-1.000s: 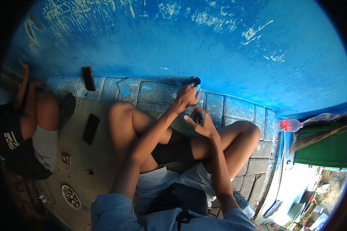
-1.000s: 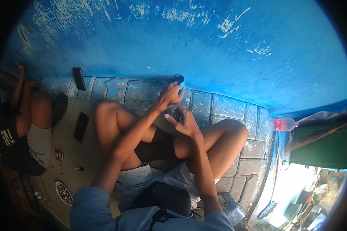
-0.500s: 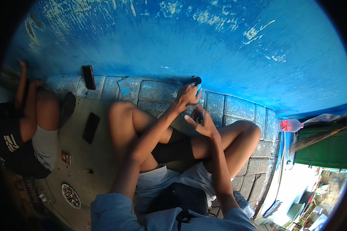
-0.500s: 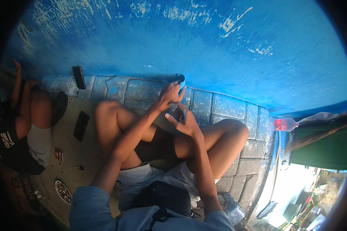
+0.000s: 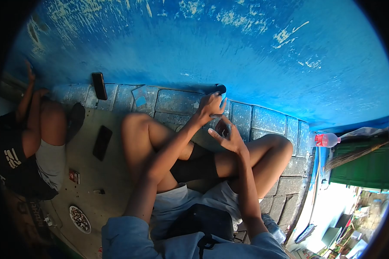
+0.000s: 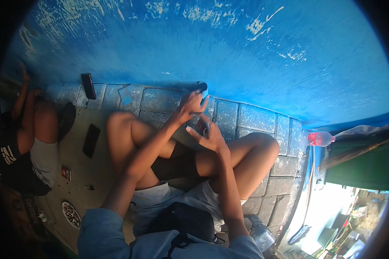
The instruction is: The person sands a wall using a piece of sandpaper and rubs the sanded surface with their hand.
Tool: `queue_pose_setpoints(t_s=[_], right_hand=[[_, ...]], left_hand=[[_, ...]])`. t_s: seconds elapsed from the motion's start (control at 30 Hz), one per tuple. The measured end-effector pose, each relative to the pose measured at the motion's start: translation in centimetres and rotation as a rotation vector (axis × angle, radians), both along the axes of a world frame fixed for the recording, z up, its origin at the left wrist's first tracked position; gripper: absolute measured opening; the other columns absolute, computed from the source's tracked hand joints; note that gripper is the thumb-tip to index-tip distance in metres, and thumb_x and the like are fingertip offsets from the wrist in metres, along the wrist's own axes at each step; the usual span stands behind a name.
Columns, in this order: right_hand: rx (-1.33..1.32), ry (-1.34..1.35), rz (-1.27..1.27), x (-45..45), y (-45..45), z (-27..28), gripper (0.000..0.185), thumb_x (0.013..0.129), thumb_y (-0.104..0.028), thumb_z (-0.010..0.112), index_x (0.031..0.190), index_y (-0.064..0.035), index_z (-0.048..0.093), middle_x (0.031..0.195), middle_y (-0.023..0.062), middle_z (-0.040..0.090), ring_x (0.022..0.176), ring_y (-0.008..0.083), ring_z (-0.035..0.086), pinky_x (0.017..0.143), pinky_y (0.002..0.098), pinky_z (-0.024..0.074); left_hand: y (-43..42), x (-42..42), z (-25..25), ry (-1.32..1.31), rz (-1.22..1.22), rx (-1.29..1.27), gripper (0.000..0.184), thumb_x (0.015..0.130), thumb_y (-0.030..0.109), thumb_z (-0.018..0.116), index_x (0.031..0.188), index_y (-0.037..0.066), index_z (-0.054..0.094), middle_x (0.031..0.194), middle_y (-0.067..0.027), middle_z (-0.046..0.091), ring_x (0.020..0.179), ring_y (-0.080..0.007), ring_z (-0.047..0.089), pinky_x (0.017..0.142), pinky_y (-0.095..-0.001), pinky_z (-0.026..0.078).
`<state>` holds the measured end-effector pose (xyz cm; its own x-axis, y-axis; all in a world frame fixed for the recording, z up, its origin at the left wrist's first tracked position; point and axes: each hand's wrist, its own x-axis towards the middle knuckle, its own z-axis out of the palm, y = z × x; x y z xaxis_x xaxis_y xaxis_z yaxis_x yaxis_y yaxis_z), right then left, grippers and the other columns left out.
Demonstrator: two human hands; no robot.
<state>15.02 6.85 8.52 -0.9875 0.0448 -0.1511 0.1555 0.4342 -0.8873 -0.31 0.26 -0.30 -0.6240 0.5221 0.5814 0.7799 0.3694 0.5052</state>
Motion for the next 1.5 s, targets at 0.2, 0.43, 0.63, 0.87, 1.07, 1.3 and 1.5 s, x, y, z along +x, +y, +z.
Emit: queue_pose_setpoints(t_s=[0.2,0.43,0.63,0.87,1.07,1.3,1.5], right_hand=[[0.006,0.135,-0.084,-0.1,-0.3,0.7,0.053,0.081,-0.029,0.075,0.127,-0.0118,0.055,0.064,0.0004,0.053,0.058,0.0082,0.048,0.057,0.0277,0.0413],[-0.034,0.021,0.007,-0.1,0.1,0.3,0.053,0.084,-0.024,0.073,0.130,-0.0096,0.050,0.068,-0.0004,0.052,0.061,0.0065,0.046,0.056,0.0243,0.0373],[-0.022,0.094,-0.023,0.0,0.1,0.2,0.054,0.085,-0.023,0.073,0.131,-0.0086,0.049,0.067,-0.0011,0.052,0.061,0.0061,0.046,0.056,0.0243,0.0369],[-0.124,0.024,-0.011,0.1,-0.1,0.5,0.051,0.086,-0.023,0.072,0.129,-0.0084,0.050,0.067,-0.0014,0.050,0.061,0.0058,0.045,0.058,0.0240,0.0371],[0.005,0.023,-0.014,0.2,0.3,0.1,0.051,0.085,-0.023,0.072,0.129,-0.0086,0.050,0.068,-0.0019,0.050,0.061,0.0057,0.044,0.057,0.0240,0.0369],[-0.033,0.111,-0.035,-0.1,0.2,0.5,0.053,0.085,-0.022,0.072,0.131,-0.0101,0.050,0.069,-0.0012,0.051,0.061,0.0059,0.044,0.056,0.0241,0.0368],[-0.039,0.015,0.027,0.2,-0.1,0.8,0.054,0.084,-0.022,0.073,0.132,-0.0103,0.049,0.069,-0.0005,0.052,0.061,0.0065,0.046,0.057,0.0246,0.0375]], left_hand=[[-0.2,0.5,1.1,0.002,-0.026,0.071,0.033,0.090,0.024,0.057,0.070,-0.003,0.061,0.076,-0.0229,0.061,0.069,-0.0401,0.060,0.061,-0.0474,0.049],[0.0,0.0,0.3,-0.029,-0.006,-0.014,0.031,0.090,0.025,0.057,0.074,-0.002,0.058,0.083,-0.0223,0.062,0.071,-0.0399,0.060,0.061,-0.0475,0.049],[0.2,0.3,-0.3,0.034,-0.007,0.060,0.031,0.090,0.025,0.057,0.074,-0.002,0.058,0.083,-0.0220,0.062,0.073,-0.0390,0.060,0.061,-0.0472,0.050],[-0.2,0.6,0.7,-0.030,-0.035,0.009,0.030,0.091,0.025,0.056,0.078,-0.002,0.061,0.082,-0.0213,0.062,0.072,-0.0387,0.061,0.062,-0.0472,0.050],[0.4,0.2,0.1,-0.021,-0.005,-0.042,0.030,0.090,0.025,0.056,0.078,-0.002,0.062,0.079,-0.0214,0.062,0.070,-0.0392,0.061,0.061,-0.0471,0.050],[-0.4,0.6,1.5,-0.015,-0.064,0.006,0.030,0.089,0.023,0.057,0.075,-0.003,0.061,0.078,-0.0226,0.062,0.070,-0.0397,0.061,0.059,-0.0460,0.050],[-0.4,0.6,1.2,-0.015,-0.027,-0.012,0.030,0.090,0.023,0.057,0.075,-0.003,0.061,0.078,-0.0222,0.062,0.069,-0.0399,0.061,0.060,-0.0464,0.051]])
